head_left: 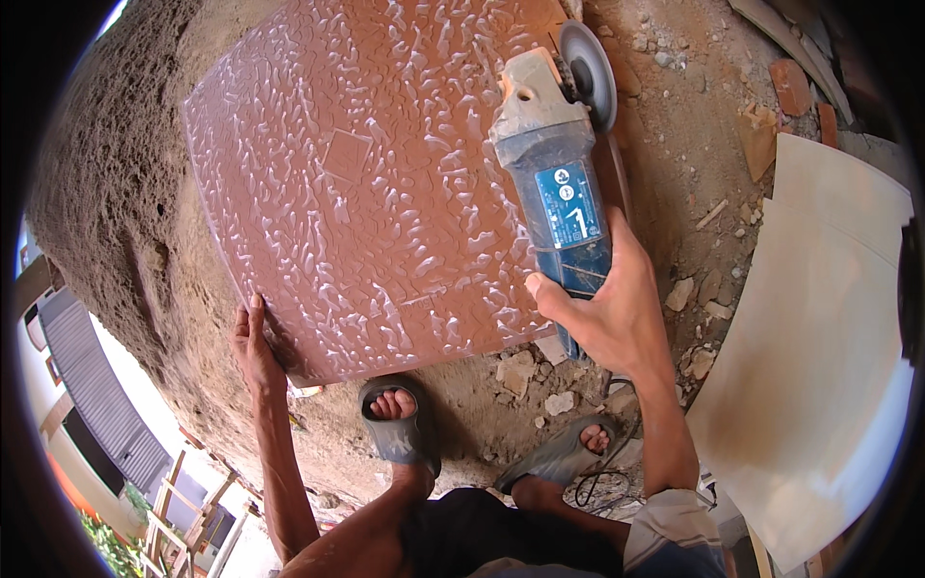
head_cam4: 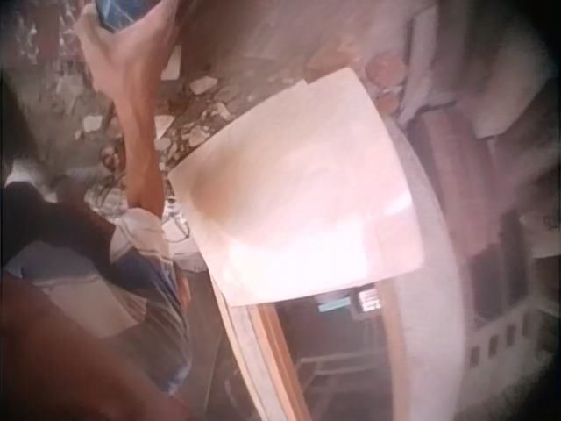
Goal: The person cuts a rectangular notch into a large ceramic tile using a hand-held angle grinder.
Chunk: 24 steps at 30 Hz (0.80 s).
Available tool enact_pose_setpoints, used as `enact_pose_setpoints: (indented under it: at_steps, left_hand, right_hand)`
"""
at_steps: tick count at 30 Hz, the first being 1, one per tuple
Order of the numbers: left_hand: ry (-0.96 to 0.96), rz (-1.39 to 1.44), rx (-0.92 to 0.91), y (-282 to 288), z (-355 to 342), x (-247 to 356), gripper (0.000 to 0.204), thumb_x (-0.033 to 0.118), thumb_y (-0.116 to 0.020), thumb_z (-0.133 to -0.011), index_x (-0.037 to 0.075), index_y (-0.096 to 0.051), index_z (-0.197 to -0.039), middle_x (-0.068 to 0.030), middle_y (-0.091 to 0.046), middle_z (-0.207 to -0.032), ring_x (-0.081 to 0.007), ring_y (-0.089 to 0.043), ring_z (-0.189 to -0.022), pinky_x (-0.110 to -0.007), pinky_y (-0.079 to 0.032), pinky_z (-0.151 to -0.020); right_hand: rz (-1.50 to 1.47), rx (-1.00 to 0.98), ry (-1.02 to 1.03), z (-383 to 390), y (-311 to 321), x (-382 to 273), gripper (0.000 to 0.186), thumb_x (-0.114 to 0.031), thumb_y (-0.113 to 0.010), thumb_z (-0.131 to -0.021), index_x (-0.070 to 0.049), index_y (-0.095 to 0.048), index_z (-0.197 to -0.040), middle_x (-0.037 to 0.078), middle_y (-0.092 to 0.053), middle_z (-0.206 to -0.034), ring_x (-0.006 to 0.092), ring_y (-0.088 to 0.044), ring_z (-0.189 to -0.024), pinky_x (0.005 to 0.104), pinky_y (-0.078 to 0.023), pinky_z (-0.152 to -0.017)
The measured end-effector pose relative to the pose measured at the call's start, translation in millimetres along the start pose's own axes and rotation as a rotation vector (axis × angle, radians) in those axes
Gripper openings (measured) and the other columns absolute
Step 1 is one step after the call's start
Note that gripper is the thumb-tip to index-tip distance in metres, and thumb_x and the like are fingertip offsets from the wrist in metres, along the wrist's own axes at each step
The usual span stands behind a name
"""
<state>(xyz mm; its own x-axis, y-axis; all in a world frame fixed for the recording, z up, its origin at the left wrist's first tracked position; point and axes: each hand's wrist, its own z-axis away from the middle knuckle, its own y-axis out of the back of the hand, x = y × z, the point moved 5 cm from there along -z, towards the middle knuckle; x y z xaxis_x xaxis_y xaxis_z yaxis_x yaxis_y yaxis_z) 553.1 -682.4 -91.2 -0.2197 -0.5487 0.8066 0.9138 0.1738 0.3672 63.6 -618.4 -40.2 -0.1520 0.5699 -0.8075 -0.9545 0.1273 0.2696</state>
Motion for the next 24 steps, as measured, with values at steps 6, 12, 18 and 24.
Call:
enact_pose_setpoints:
  at_steps: [6, 12, 18, 24]
  left_hand:
    - [0.036, -0.008, -0.015, -1, 7, 4, 0.023, 0.033, -0.073, -0.111, 0.01, -0.072, -0.114, 0.0056, -0.066, -0.076, -0.0034, -0.055, -0.05, -0.022, -0.04, -0.043]
    - [0.044, -0.011, 0.01, 3, 3, 0, 0.029, 0.033, -0.075, -0.11, 0.007, -0.074, -0.124, 0.0062, -0.07, -0.089, -0.0017, -0.058, -0.068, -0.021, -0.044, -0.06]
    - [0.056, 0.005, -0.024, 1, 5, 2, 0.031, 0.033, -0.076, -0.109, 0.006, -0.075, -0.124, 0.0048, -0.073, -0.099, -0.0041, -0.061, -0.083, -0.024, -0.047, -0.076]
    - [0.04, -0.001, -0.003, -3, 7, 9, 0.027, 0.032, -0.076, -0.109, 0.008, -0.074, -0.121, 0.0064, -0.071, -0.091, -0.0013, -0.059, -0.071, -0.022, -0.045, -0.063]
  right_hand:
    - [0.033, -0.001, -0.035, -6, -2, -4, 0.052, -0.019, -0.088, -0.083, 0.0, -0.062, -0.123, 0.012, -0.073, -0.101, 0.0207, -0.072, -0.088, 0.0404, -0.06, -0.083]
    - [0.037, 0.006, -0.006, -11, -2, -11, 0.052, -0.021, -0.088, -0.082, 0.0, -0.062, -0.122, 0.012, -0.074, -0.101, 0.0219, -0.073, -0.088, 0.0414, -0.06, -0.082]
    - [0.048, 0.015, 0.001, -15, -2, -13, 0.052, -0.022, -0.088, -0.083, 0.0, -0.062, -0.123, 0.012, -0.074, -0.101, 0.0218, -0.073, -0.088, 0.0409, -0.06, -0.083]
    - [0.03, 0.009, -0.003, -18, -2, -15, 0.054, -0.021, -0.089, -0.082, 0.0, -0.062, -0.124, 0.012, -0.074, -0.102, 0.0217, -0.073, -0.088, 0.0412, -0.06, -0.083]
